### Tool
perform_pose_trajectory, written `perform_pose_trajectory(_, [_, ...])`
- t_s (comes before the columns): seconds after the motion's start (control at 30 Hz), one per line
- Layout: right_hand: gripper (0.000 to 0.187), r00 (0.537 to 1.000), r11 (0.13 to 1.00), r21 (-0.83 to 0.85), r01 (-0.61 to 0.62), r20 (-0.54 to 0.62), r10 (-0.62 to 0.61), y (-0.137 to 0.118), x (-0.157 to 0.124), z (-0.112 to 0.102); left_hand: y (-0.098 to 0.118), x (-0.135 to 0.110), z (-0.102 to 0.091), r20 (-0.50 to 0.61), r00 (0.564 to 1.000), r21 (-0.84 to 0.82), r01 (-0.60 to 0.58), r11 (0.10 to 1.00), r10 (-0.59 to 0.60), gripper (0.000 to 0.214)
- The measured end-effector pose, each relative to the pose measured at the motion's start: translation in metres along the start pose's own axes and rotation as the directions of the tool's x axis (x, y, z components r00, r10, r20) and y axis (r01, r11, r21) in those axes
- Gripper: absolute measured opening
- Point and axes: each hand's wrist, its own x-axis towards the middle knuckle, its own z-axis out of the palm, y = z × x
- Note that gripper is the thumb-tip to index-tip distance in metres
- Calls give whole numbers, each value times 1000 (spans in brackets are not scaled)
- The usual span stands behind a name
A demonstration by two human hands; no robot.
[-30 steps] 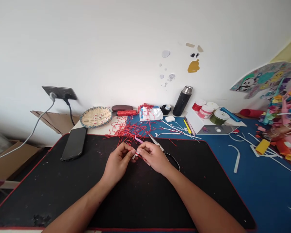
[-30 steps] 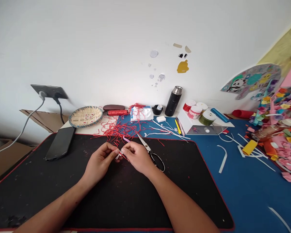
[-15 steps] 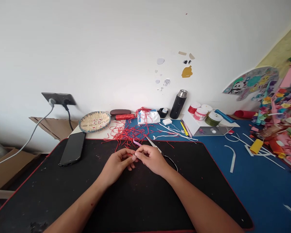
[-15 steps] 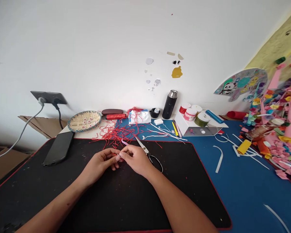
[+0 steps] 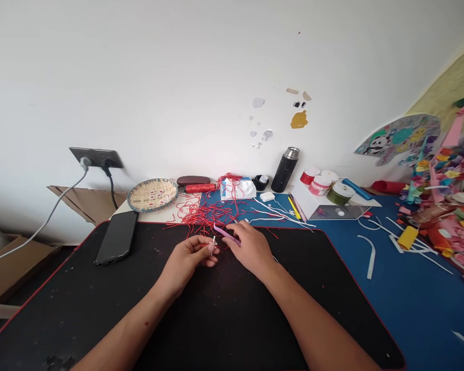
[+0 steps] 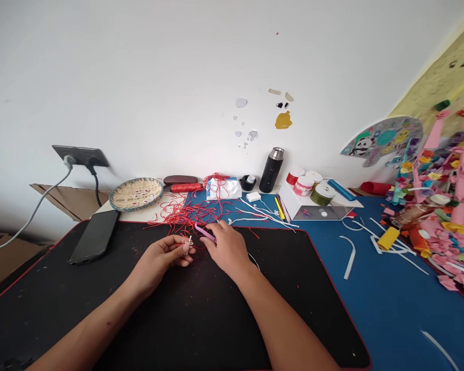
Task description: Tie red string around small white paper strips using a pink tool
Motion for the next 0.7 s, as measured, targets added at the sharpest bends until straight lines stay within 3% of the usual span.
perform_pose_trajectory(0.13, [17, 996, 988, -145, 44, 89, -31, 0, 5, 6, -2, 1, 2, 0, 1000, -20, 2, 1000, -2, 43])
perform_pose_trajectory(0.3, [6, 995, 994, -95, 47, 91, -38, 3, 5, 11, -4, 2, 1, 6, 1000, -22, 5, 1000, -5, 40])
perform_pose_trajectory(0.5, [7, 999, 960, 274, -50, 11, 49, 7, -3, 10, -4, 1, -1, -17, 999, -20, -37, 999, 37, 37])
perform_pose_trajectory(0.6, [9, 981, 838, 510, -194, 118, 155, 4, -7, 12, -5, 0, -3, -45, 999, -39, -27, 999, 26, 38])
perform_pose_trajectory(0.7, [15, 955, 702, 654, -282, 259, 142, -2, -11, 15, -5, -1, -4, -66, 998, -66, 5, 998, -10, 38])
